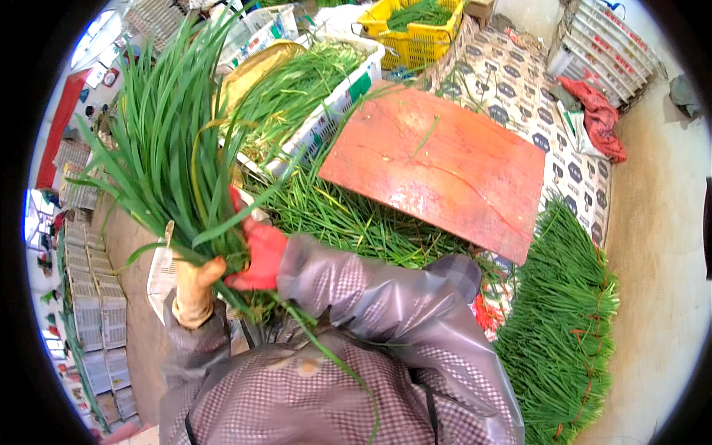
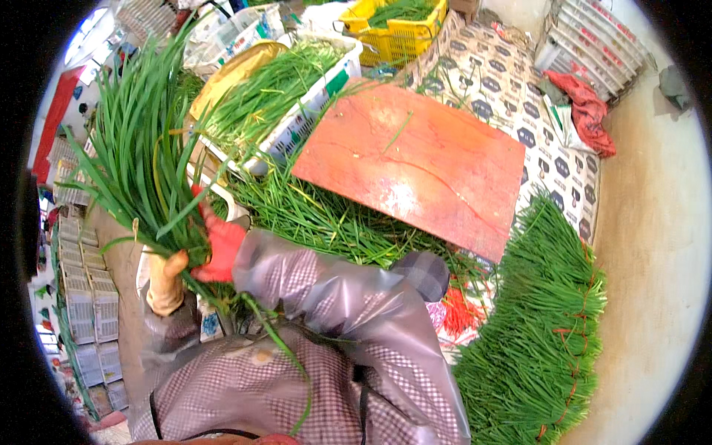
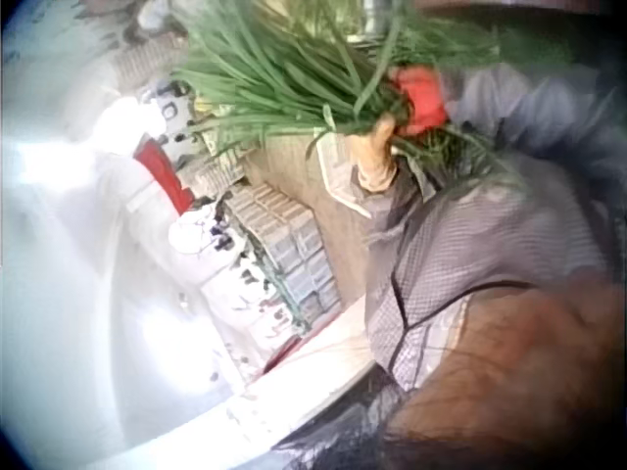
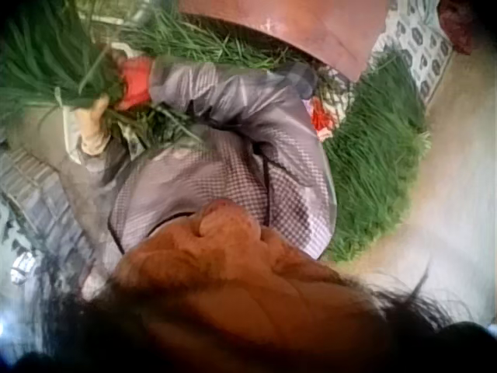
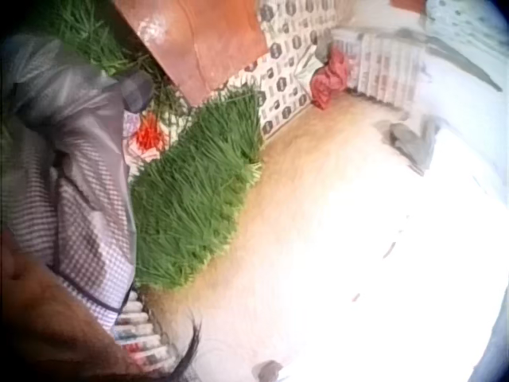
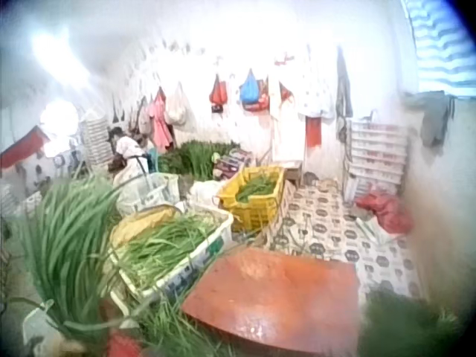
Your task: The person bundles green leaf vegetables by taking a bunch from a basket, gathering them into a bundle, and securing it with a red string.
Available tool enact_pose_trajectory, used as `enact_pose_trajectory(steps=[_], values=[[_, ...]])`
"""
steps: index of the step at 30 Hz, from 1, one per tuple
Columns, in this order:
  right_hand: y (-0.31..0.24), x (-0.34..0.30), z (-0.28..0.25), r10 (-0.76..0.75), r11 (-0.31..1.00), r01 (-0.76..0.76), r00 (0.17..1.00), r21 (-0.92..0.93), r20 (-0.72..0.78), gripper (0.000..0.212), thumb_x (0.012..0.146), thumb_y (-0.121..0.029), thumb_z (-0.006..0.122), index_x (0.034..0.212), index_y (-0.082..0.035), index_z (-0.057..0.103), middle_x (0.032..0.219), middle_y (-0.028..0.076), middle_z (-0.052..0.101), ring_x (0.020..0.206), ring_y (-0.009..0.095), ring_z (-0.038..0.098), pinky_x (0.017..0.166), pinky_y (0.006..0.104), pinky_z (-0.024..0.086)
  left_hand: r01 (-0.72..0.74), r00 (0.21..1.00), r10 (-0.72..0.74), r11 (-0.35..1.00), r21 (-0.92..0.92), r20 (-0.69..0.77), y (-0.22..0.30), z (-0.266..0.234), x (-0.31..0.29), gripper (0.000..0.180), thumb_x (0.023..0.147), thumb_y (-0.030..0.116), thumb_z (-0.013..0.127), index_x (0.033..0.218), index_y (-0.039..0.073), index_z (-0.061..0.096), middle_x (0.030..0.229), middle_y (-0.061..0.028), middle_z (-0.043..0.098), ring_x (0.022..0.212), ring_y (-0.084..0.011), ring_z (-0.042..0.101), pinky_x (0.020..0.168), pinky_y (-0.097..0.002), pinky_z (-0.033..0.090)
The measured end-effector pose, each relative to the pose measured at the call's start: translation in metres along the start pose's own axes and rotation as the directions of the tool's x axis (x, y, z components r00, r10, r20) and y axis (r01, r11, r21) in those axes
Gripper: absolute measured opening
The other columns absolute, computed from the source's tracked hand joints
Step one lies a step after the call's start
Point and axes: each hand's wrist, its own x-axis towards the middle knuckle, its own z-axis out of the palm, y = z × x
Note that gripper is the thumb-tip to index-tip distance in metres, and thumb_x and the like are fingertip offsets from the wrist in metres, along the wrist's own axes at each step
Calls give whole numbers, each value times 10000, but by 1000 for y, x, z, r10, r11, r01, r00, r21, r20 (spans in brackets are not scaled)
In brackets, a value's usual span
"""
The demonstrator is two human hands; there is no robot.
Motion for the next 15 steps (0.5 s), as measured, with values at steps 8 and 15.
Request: enact_pose_trajectory(steps=[8,15], values=[[-183,2,46,-287,266,-214,913,-940,-289,995,620,-187,872,1438,-43,325,1321,132,538,1192,221,523,1038,384,406,-62,991,97,945,-320,94,56,84,118,699,652,13,812,1282,-13,512,1160,-109,623,1043,-192,597,937,-332,470],[-294,-31,56,-259,-554,-250,958,-794,-121,629,706,-273,817,1254,-83,573,1267,93,588,1139,231,556,991,390,450,-59,855,301,866,-497,422,40,157,203,718,670,31,831,1305,18,496,1238,-83,595,1147,-180,541,982,-331,440]])
